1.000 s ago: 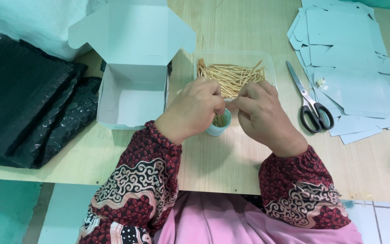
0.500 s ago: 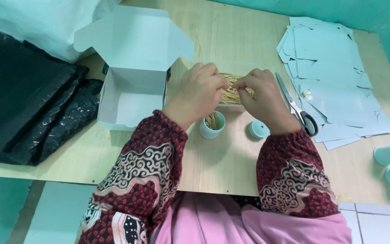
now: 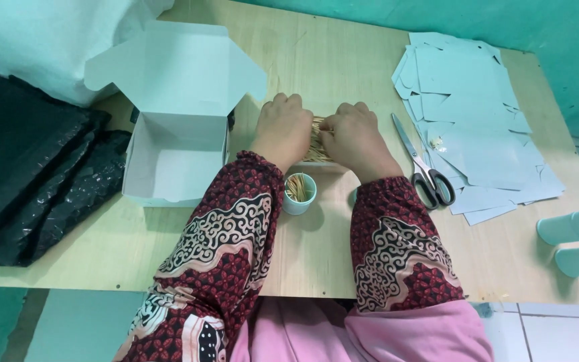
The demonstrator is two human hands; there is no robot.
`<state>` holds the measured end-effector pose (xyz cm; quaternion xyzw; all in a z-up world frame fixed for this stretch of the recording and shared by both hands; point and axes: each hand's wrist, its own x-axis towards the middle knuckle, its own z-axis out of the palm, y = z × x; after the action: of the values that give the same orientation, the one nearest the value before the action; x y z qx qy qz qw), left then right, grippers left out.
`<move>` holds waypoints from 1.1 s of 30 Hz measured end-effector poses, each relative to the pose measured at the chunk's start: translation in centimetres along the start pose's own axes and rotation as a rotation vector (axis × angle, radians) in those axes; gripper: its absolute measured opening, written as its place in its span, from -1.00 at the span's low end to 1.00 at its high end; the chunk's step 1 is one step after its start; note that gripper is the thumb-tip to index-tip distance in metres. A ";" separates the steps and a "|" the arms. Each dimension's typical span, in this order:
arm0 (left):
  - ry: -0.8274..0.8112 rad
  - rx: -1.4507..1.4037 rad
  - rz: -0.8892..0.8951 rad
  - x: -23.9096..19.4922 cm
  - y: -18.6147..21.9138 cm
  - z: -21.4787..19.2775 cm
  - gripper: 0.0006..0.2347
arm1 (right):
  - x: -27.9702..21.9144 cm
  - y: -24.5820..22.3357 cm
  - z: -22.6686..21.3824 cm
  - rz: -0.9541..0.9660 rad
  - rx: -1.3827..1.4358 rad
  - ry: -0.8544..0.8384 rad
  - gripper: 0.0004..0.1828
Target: The person picks up wooden toothpicks from a container and places them into small plastic cups by hand.
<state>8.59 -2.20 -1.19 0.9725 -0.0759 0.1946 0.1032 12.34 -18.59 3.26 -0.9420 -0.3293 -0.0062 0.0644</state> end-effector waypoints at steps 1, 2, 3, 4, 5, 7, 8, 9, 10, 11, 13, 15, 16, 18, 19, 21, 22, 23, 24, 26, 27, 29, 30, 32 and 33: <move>-0.001 0.000 0.002 0.0 0.0 0.1 -0.91 | 0.0 0.2 0.2 0.002 0.001 0.000 -0.72; -0.009 0.003 0.004 0.0 -0.1 0.3 -0.91 | 0.1 0.3 0.5 -0.004 -0.011 0.000 -0.72; -0.017 0.007 0.005 0.1 -0.2 0.4 -0.91 | 0.2 0.5 0.7 -0.011 -0.023 0.000 -0.72; -0.017 0.008 0.007 0.0 -0.1 0.2 -0.91 | 0.2 0.5 0.8 -0.009 -0.022 0.001 -0.72; -0.028 -0.004 0.000 0.0 0.0 0.0 -0.91 | 0.2 0.5 0.8 -0.010 -0.011 0.006 -0.73; -0.038 -0.016 -0.008 0.0 0.1 -0.1 -0.91 | 0.3 0.6 0.9 -0.010 -0.002 0.011 -0.74; -0.036 -0.010 -0.004 0.1 0.0 0.0 -0.91 | 0.3 0.6 1.0 -0.002 -0.005 0.012 -0.74; -0.035 -0.005 -0.002 0.0 0.1 0.1 -0.92 | 0.4 0.6 1.1 0.006 -0.008 0.011 -0.73; -0.036 -0.007 -0.002 -0.1 0.2 -0.2 -0.92 | 0.2 0.4 0.9 0.006 -0.009 0.010 -0.73; -0.058 -0.022 -0.013 -0.1 0.4 -0.4 -0.90 | 0.1 0.3 0.8 0.001 0.000 0.007 -0.74; -0.079 -0.038 -0.025 -0.1 0.4 -0.6 -0.89 | 0.1 0.3 0.6 -0.005 0.007 0.003 -0.75; -0.074 -0.043 -0.019 0.0 0.2 -0.5 -0.89 | 0.2 0.5 0.7 -0.011 0.025 0.010 -0.76; -0.073 -0.043 -0.020 0.0 0.3 -0.7 -0.89 | 0.2 0.4 0.7 -0.012 0.024 0.010 -0.76; -0.076 -0.063 -0.031 0.0 0.4 -1.0 -0.88 | 0.1 0.4 0.5 -0.013 0.044 0.017 -0.76; -0.075 -0.063 -0.031 0.0 0.5 -1.0 -0.88 | 0.2 0.5 0.6 -0.013 0.043 0.017 -0.76; -0.063 -0.062 -0.025 0.0 0.5 -0.9 -0.87 | 0.3 0.7 0.8 -0.013 0.030 0.031 -0.76; -0.063 -0.063 -0.025 -0.1 0.6 -1.0 -0.87 | 0.2 0.6 0.7 -0.013 0.030 0.030 -0.76; -0.065 -0.054 -0.018 -0.1 0.6 -1.1 -0.89 | 0.2 0.5 0.6 -0.005 0.044 0.023 -0.77; -0.067 -0.045 -0.010 -0.1 0.6 -1.1 -0.91 | 0.2 0.4 0.5 0.003 0.058 0.016 -0.78; -0.067 -0.033 -0.008 -0.1 0.7 -1.1 -0.92 | -0.2 -0.4 -0.4 0.004 0.048 -0.001 -0.78; -0.066 -0.020 -0.004 -0.1 0.8 -1.2 -0.93 | -0.5 -0.8 -0.8 0.006 0.040 -0.016 -0.77; -0.069 -0.022 -0.001 -0.1 0.8 -1.2 -0.92 | -0.4 -0.7 -0.7 0.005 0.033 -0.020 -0.78; -0.071 -0.026 0.000 -0.1 0.8 -1.3 -0.92 | -0.3 -0.6 -0.6 0.004 0.025 -0.024 -0.79; -0.078 -0.025 0.004 -0.1 0.7 -1.2 -0.92 | -0.2 -0.4 -0.3 0.003 0.028 -0.020 -0.79; -0.083 -0.023 0.005 0.0 0.7 -1.2 -0.93 | -0.2 -0.3 -0.1 0.000 0.029 -0.017 -0.79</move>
<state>7.98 -2.55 0.02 0.9782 -0.0849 0.1537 0.1107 12.04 -18.49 3.43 -0.9409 -0.3301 0.0064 0.0753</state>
